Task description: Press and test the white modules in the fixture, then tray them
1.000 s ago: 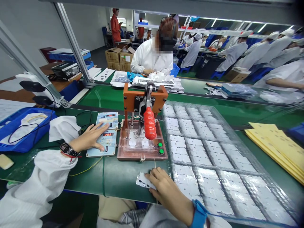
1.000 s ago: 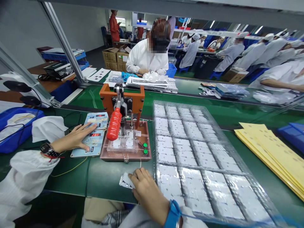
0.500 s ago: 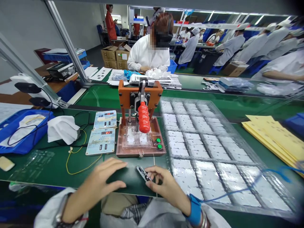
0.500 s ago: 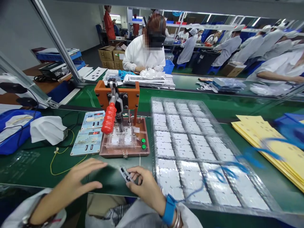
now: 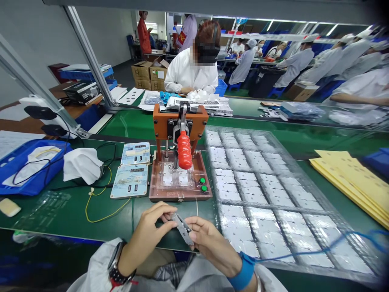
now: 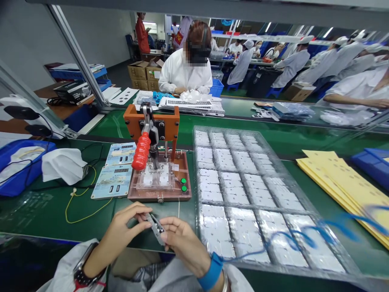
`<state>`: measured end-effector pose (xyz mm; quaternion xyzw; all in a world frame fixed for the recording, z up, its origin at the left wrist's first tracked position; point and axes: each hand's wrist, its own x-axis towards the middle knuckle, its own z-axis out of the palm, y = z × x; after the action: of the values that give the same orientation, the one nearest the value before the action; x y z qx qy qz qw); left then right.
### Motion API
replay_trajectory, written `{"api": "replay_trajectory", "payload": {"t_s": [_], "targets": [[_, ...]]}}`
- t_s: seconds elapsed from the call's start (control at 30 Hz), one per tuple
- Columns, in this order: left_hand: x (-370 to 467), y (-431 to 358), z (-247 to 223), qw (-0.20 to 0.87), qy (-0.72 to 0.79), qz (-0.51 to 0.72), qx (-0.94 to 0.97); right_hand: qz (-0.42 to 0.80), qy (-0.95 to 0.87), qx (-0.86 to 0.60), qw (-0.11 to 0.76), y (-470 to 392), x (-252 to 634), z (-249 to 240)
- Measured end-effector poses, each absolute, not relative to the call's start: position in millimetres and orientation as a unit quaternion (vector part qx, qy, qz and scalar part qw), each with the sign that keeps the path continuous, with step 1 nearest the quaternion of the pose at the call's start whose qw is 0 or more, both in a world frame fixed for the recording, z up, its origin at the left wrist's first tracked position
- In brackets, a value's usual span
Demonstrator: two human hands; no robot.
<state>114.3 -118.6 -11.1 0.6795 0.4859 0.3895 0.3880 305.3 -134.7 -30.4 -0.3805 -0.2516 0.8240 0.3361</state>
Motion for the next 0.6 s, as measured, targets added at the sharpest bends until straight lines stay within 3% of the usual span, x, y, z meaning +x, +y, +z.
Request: {"api": "replay_trajectory", "payload": {"t_s": [0.1,0.2,0.37,0.5,0.6], "targets": [[111,-115,-21,0.416,0.503,0.367,0.663,0.753,-0.311,-0.447,0.369,-138,306,-41],[105,-110,-31,0.423,0.522,0.293,0.68,0.567,-0.465,-0.557,0.391,-143,305,-50],[105,-108,-50,0.256,0.543,0.205,0.773,0.255,-0.689,-0.587,0.341,-151,296,-59],[119,-122,-60,0.137,0.571,0.188,0.787,0.182,-0.744,-0.581,0.276,-152,294,-63],[127,-138,-60,0.118,0.581,0.164,0.788,0.185,-0.762,-0.563,0.259,-152,299,-64]]}}
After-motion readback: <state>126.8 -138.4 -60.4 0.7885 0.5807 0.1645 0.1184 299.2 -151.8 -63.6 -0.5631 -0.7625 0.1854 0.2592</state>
